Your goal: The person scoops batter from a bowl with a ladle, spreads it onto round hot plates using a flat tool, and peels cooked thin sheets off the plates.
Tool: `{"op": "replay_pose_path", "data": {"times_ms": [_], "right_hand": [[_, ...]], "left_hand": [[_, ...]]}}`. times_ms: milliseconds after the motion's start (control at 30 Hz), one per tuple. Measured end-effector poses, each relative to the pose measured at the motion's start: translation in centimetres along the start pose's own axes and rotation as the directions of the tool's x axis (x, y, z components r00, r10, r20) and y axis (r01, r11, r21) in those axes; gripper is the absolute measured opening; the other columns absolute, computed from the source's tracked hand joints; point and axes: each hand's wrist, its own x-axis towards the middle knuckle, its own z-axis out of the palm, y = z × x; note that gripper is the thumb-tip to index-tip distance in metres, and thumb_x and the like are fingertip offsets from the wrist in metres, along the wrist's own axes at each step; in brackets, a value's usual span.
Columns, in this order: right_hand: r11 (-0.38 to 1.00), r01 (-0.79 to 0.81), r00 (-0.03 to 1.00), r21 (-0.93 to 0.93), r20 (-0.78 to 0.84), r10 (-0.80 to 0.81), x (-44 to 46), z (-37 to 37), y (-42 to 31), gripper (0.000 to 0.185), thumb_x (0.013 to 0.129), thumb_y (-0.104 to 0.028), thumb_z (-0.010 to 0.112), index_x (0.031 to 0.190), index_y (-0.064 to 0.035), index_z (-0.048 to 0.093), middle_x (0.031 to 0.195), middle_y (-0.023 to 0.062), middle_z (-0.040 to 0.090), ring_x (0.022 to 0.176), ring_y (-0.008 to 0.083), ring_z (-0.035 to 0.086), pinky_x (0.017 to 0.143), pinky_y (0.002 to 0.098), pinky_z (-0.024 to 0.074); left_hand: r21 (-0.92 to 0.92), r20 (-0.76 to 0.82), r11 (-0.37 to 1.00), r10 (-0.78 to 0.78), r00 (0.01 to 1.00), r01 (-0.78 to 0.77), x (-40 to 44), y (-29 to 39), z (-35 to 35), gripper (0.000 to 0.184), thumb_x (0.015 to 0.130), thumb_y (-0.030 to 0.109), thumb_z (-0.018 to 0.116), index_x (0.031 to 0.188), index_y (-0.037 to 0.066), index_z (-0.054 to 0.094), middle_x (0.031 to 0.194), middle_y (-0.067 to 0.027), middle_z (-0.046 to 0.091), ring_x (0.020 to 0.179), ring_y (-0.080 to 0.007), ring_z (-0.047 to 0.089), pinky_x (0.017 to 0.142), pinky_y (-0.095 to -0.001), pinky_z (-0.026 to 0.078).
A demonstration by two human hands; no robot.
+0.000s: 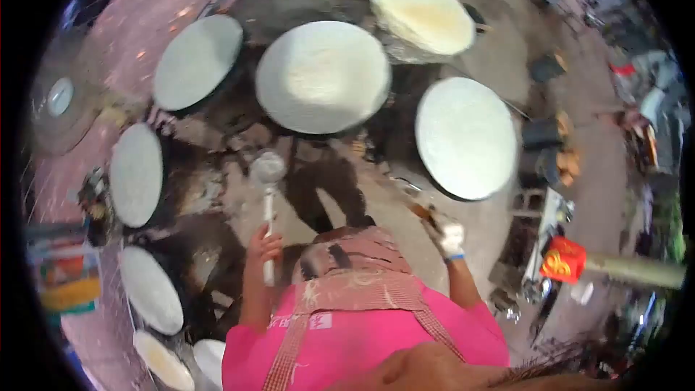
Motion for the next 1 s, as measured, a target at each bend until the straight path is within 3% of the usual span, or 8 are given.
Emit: {"op": "replay_pose_path", "data": {"times_ms": [267,333,400,600,767,800,833,1000], "right_hand": [[0.988,0.129,0.979,0.088,0.150,-0.141,8.8,2.4,-0.5,0.045,0.070,-0.043,0.068,0.098,-0.0089,0.057,0.076,0.0131,0.062,0.067,0.0305,0.061,0.055,0.0405,0.0471],[0.968,0.238,0.921,-0.078,0.334,-0.200,12.0,4.8,-0.2,0.036,0.069,-0.039,0.067,0.088,-0.0093,0.056,0.072,0.0108,0.062,0.065,0.0277,0.061,0.057,0.0414,0.0462],[0.908,0.414,0.856,-0.057,0.363,-0.368,16.3,5.8,-1.3,0.030,0.068,-0.032,0.066,0.084,-0.0092,0.054,0.077,0.0097,0.061,0.073,0.0300,0.060,0.067,0.0441,0.0442],[0.778,0.627,0.706,-0.041,0.450,-0.546,28.4,7.5,-7.2,0.054,0.074,-0.029,0.062,0.124,-0.0159,0.046,0.113,0.0106,0.050,0.093,0.0346,0.056,0.076,0.0439,0.0468],[0.539,0.838,0.447,-0.083,0.669,-0.594,34.8,8.6,-11.1,0.024,0.074,-0.023,0.058,0.092,-0.0068,0.061,0.104,0.0161,0.057,0.082,0.0352,0.060,0.072,0.0434,0.0501],[0.490,0.866,0.422,-0.099,0.672,-0.609,35.7,9.8,-10.9,0.023,0.074,-0.024,0.059,0.088,-0.0066,0.061,0.097,0.0158,0.059,0.078,0.0343,0.061,0.068,0.0442,0.0500],[0.447,0.887,0.403,-0.120,0.674,-0.619,36.4,8.8,-11.9,0.022,0.073,-0.025,0.059,0.084,-0.0065,0.061,0.091,0.0155,0.061,0.074,0.0334,0.062,0.064,0.0450,0.0498],[0.700,0.714,0.662,-0.017,0.345,-0.666,42.0,5.8,-13.1,0.020,0.077,-0.024,0.055,0.087,-0.0085,0.063,0.078,0.0172,0.062,0.074,0.0339,0.061,0.067,0.0445,0.0481]], "left_hand": [[-0.004,0.131,1.000,0.028,0.991,-0.027,-1.1,-1.8,-6.2,0.032,0.096,0.030,0.036,0.120,0.013,0.050,0.057,-0.0011,0.032,0.041,-0.0102,0.032,0.034,-0.0239,0.029],[-0.048,-0.131,0.945,0.314,0.940,-0.323,-1.8,-4.6,-3.7,0.029,0.095,0.029,0.038,0.112,0.010,0.053,0.056,-0.0001,0.031,0.039,-0.0085,0.028,0.033,-0.0221,0.027],[-0.067,-0.015,0.909,0.411,0.912,-0.411,-2.0,-6.9,-4.0,0.031,0.096,0.027,0.038,0.119,0.008,0.047,0.057,-0.0002,0.032,0.039,-0.0077,0.029,0.034,-0.0218,0.030],[-0.042,-0.099,0.710,0.697,0.710,-0.703,-3.6,-12.1,-4.3,0.030,0.094,0.019,0.044,0.122,0.007,0.044,0.057,0.0015,0.032,0.040,-0.0038,0.029,0.033,-0.0179,0.027],[-0.224,-0.070,0.635,0.746,0.662,-0.739,-5.6,-11.1,-5.8,0.032,0.094,0.017,0.046,0.123,0.005,0.044,0.058,0.0033,0.030,0.042,-0.0025,0.026,0.037,-0.0162,0.025],[0.048,-0.131,0.524,0.847,0.515,-0.850,-5.6,-12.0,-3.7,0.032,0.094,0.017,0.046,0.123,0.005,0.044,0.058,0.0036,0.031,0.043,-0.0028,0.026,0.038,-0.0167,0.025],[-0.172,-0.045,0.606,0.783,0.620,-0.777,-6.0,-10.7,-4.7,0.032,0.094,0.017,0.045,0.123,0.003,0.044,0.059,0.0036,0.031,0.044,-0.0028,0.027,0.039,-0.0171,0.026],[-0.253,-0.049,0.617,0.761,0.647,-0.745,-7.2,-6.4,-4.7,0.031,0.094,0.018,0.044,0.121,0.002,0.046,0.058,0.0028,0.031,0.043,-0.0046,0.027,0.038,-0.0176,0.028]]}}
